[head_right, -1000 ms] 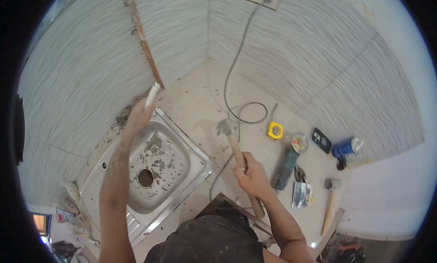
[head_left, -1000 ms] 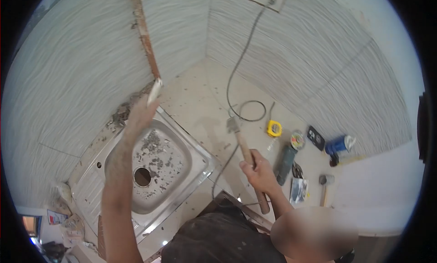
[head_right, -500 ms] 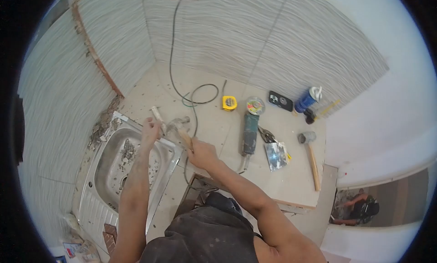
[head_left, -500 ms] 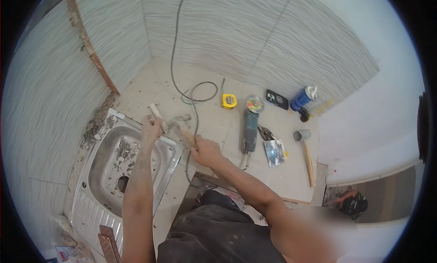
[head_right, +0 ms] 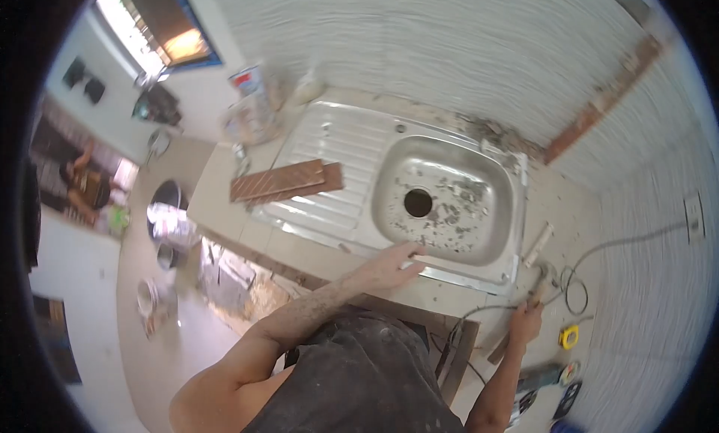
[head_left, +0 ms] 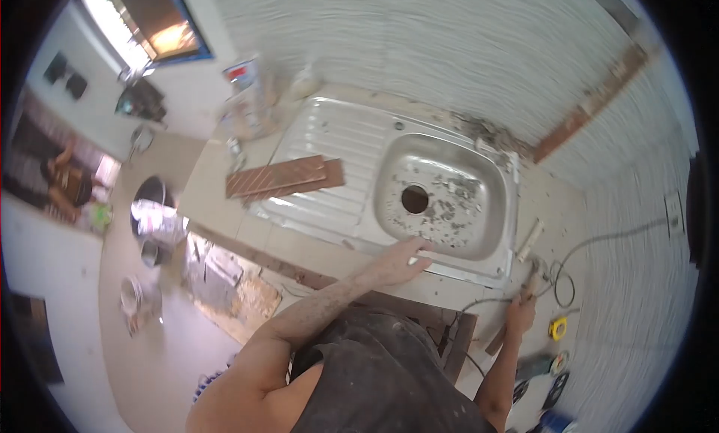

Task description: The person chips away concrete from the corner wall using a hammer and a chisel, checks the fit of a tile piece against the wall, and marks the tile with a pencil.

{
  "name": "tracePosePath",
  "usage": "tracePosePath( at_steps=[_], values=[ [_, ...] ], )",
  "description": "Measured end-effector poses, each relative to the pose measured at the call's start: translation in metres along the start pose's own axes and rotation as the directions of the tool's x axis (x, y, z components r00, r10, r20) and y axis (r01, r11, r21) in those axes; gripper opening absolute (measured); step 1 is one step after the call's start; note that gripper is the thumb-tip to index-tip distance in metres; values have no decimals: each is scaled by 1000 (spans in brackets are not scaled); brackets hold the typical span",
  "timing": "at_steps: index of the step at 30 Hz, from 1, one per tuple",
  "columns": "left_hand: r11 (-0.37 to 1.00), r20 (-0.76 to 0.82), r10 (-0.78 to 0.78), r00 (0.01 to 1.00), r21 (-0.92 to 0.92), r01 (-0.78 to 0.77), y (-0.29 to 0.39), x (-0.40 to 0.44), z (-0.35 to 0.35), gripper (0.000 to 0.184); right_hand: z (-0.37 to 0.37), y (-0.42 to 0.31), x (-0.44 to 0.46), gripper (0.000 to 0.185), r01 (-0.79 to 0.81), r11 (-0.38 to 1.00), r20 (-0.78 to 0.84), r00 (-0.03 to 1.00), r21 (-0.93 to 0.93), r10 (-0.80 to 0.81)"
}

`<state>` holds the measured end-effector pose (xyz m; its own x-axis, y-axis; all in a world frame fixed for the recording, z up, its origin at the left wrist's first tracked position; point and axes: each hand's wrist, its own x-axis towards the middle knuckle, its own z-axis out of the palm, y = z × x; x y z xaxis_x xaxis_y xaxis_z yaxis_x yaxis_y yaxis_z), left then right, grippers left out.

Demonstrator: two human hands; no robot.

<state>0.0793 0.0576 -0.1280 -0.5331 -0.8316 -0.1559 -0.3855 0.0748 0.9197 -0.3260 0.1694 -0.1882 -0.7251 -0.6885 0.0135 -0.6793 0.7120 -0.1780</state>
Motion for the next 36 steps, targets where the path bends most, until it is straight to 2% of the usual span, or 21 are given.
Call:
tracePosePath(
  at_steps=[2,4,6,8,9,11,12,14,15,17,20,22,23,26,28,29,31,32,33,34,36],
  values=[
    [998,-249,-54,967,4,57,-24,-24,-35,45,3,6,2,58,7,1000,-15,1000,5,-7],
    [974,-493,102,864,225,14,-70,-40,-89,50,-7,3,-3,58,5,1000,12,1000,16,-5],
    [873,-658,207,724,458,167,-112,-59,-144,59,1,8,2,55,32,999,7,999,15,-32],
    [723,-655,113,747,570,390,-139,-73,-192,74,10,15,8,53,39,999,-6,999,7,-39],
    [722,-668,114,736,564,400,-143,-81,-211,74,13,21,9,53,55,998,-23,998,15,-54],
    [602,-503,34,863,700,384,-149,-91,-243,86,17,24,11,52,57,998,-53,997,29,-55],
    [602,-494,50,868,708,368,-151,-93,-254,86,18,26,10,53,69,997,-59,996,28,-68],
    [581,-437,-147,887,687,435,-152,-89,-276,99,17,29,8,54,51,998,-86,995,38,-47],
    [580,-423,-122,898,704,411,-148,-87,-283,99,18,30,8,54,71,996,-96,993,57,-65],
    [573,-377,-255,890,683,453,-122,-91,-287,104,24,35,6,54,62,994,-120,991,90,-51],
    [555,-314,-242,918,731,397,-109,-88,-292,101,14,38,-3,54,68,987,-127,991,145,-50],
    [591,-285,-220,933,722,360,-108,-91,-291,97,-17,26,-27,53,22,976,11,1000,216,-25],
    [586,-263,-203,943,739,332,-110,-90,-293,97,-17,34,-33,53,-6,974,3,1000,225,5],
    [572,-242,-161,957,767,290,-114,-91,-291,94,-20,51,-49,52,6,960,-56,998,281,10],
    [591,-272,-6,962,775,223,-103,-101,-289,87,-33,54,-64,46,79,978,-220,975,193,-36],
    [590,-275,5,961,777,219,-80,-108,-284,87,-42,48,-68,46,81,977,-229,973,199,-34],
    [931,-330,-159,931,265,252,-24,-119,-264,73,-63,32,-77,40,236,939,-371,919,249,-132],
    [932,-334,-152,930,266,248,-34,-111,-257,73,-73,19,-81,40,240,938,-377,917,251,-133],
    [984,-292,-133,947,-156,90,-55,-98,-250,71,-84,2,-84,38,313,898,-367,910,309,-191],
    [831,-260,-93,961,-552,-69,-65,-89,-242,74,-93,-16,-87,35,381,850,-361,899,364,-248],
    [581,-236,49,970,-784,-220,-44,-70,-211,83,-100,-60,-91,34,434,771,-323,895,466,-308]
  ],
)
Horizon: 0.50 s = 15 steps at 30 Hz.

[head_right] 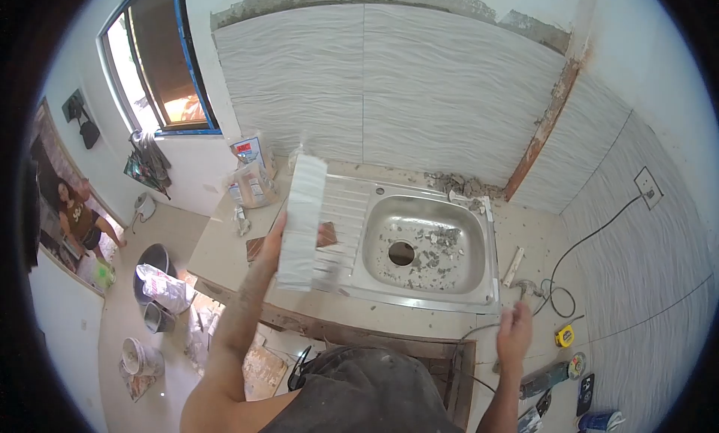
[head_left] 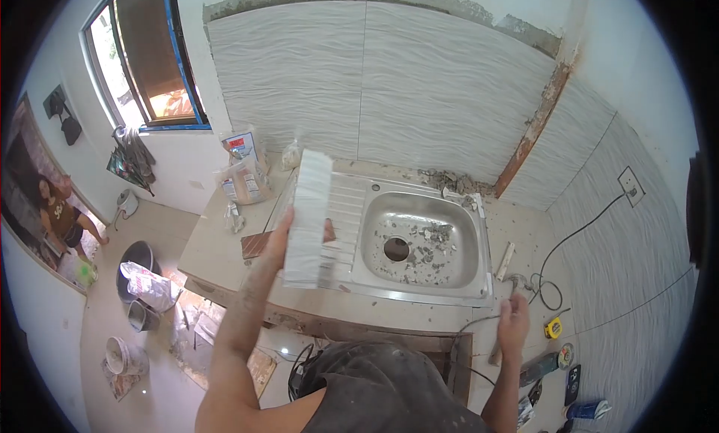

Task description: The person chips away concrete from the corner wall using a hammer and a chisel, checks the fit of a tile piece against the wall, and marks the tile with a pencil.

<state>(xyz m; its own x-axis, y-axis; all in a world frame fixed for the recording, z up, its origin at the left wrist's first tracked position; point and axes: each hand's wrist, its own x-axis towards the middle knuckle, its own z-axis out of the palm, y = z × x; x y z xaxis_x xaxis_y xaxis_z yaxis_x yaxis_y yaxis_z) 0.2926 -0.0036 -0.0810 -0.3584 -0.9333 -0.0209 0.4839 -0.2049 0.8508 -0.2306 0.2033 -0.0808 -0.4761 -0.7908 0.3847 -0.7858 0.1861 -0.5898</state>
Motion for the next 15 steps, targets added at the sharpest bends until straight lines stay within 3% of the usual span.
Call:
tracePosePath(
  at_steps=[1,3,5,7,9,12,15],
  values=[
    [997,-5,21,1000,-80,-21,-8,5,20,85,8,-23,6,32,28,991,64,997,133,-36],
    [984,7,57,998,-171,-55,-22,15,59,88,13,-87,10,31,37,975,218,972,219,-86],
    [905,183,105,978,-425,-18,-32,24,94,87,40,-114,8,32,91,920,287,934,382,-211],
    [879,223,155,962,-475,-32,-36,25,130,87,45,-153,0,31,-23,894,489,843,447,-223],
    [863,258,205,944,-503,-50,-39,32,154,85,51,-184,-12,35,-268,754,606,767,600,-210],
    [785,436,277,856,-616,60,-54,48,168,83,47,-211,-20,37,-317,670,605,756,671,-248],
    [775,369,242,897,-629,50,-52,45,192,79,43,-207,-18,36,-258,696,585,761,670,-281]
  ],
)
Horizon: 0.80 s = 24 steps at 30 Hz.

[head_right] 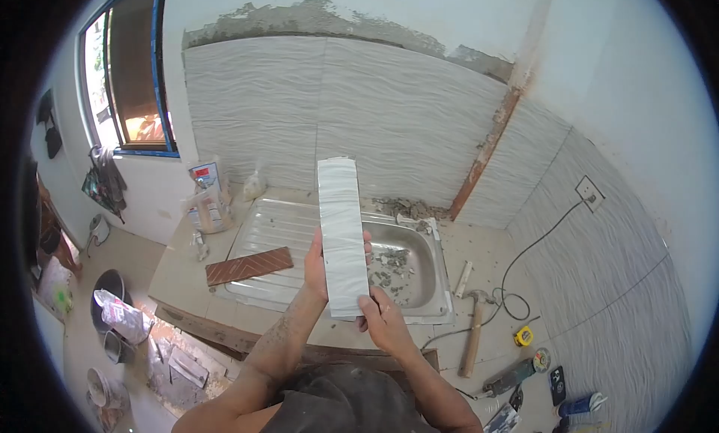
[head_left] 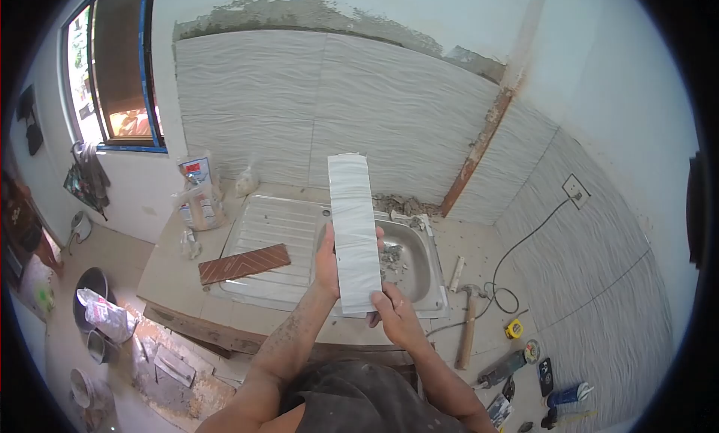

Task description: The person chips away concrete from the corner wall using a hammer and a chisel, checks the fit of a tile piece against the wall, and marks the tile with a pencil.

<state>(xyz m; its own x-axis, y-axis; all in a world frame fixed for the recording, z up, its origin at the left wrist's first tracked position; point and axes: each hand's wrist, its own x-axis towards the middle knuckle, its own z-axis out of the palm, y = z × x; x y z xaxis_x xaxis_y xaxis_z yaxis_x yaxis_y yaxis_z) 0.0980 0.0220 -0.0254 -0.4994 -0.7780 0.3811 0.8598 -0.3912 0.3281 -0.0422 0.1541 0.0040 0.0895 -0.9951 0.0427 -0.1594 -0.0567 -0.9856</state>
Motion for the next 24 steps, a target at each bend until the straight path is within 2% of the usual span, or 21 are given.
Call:
tracePosePath(
  at_steps=[6,9,12,16,18,22,24],
  values=[
    [994,-64,-29,998,103,36,-21,5,25,78,-13,12,-9,33,-41,985,-89,994,169,56],
    [992,-9,-58,998,116,58,-32,5,29,79,-18,16,-14,34,-64,972,-120,988,227,93],
    [989,65,-111,992,101,104,-39,5,25,80,-22,18,-18,35,-58,975,-145,985,216,90],
    [988,51,-133,990,90,128,-48,7,24,81,-26,22,-20,38,-92,978,-171,977,189,125],
    [985,42,-118,992,135,112,-50,7,27,78,-25,25,-22,41,-75,971,-189,975,229,120],
    [987,64,-140,988,88,134,-52,10,21,74,-20,26,-23,42,-99,957,-219,962,274,162],
    [985,54,-144,988,106,138,-49,11,24,70,-16,18,-22,40,-65,963,-282,949,260,140]
  ],
)
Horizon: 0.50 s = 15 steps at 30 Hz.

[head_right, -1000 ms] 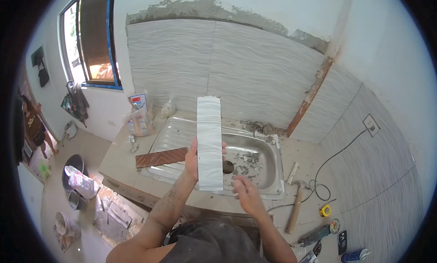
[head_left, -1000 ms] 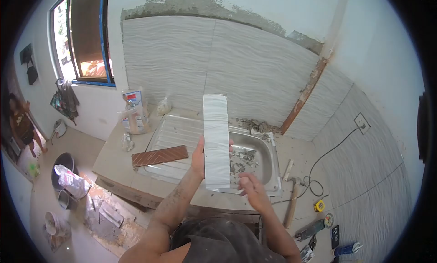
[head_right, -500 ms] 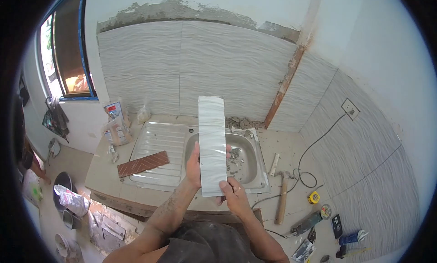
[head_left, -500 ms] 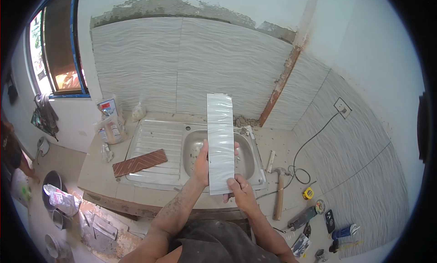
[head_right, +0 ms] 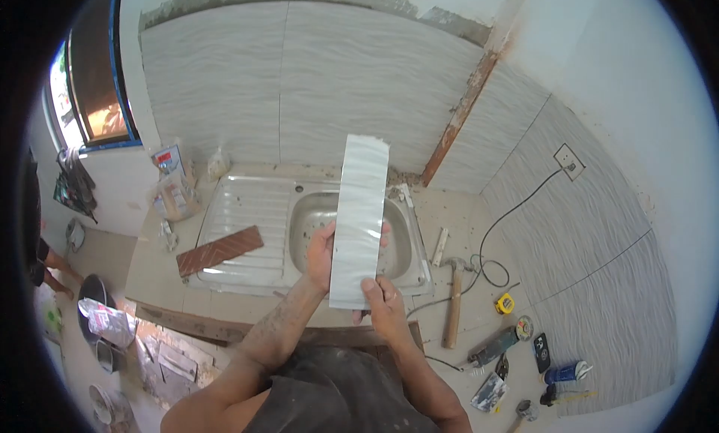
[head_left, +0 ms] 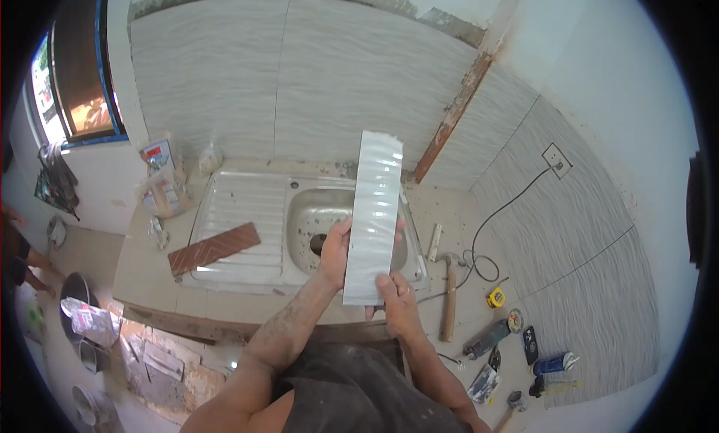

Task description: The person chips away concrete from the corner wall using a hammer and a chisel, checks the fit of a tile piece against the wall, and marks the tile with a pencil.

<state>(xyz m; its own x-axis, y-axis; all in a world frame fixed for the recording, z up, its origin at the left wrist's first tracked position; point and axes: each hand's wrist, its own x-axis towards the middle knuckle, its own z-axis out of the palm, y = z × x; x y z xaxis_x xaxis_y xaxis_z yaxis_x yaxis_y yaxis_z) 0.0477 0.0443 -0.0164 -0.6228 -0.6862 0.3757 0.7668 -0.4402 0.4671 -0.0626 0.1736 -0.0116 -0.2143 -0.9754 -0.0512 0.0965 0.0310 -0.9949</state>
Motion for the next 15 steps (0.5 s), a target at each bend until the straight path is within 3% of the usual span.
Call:
tracePosePath(
  at_steps=[6,15],
  values=[
    [997,6,-20,1000,-79,20,7,-1,-3,68,6,-2,-1,40,15,1000,16,1000,-11,-15],
    [999,-15,12,1000,-40,-13,7,-6,-11,70,3,-1,3,37,-12,1000,44,999,-20,13]
  ],
)
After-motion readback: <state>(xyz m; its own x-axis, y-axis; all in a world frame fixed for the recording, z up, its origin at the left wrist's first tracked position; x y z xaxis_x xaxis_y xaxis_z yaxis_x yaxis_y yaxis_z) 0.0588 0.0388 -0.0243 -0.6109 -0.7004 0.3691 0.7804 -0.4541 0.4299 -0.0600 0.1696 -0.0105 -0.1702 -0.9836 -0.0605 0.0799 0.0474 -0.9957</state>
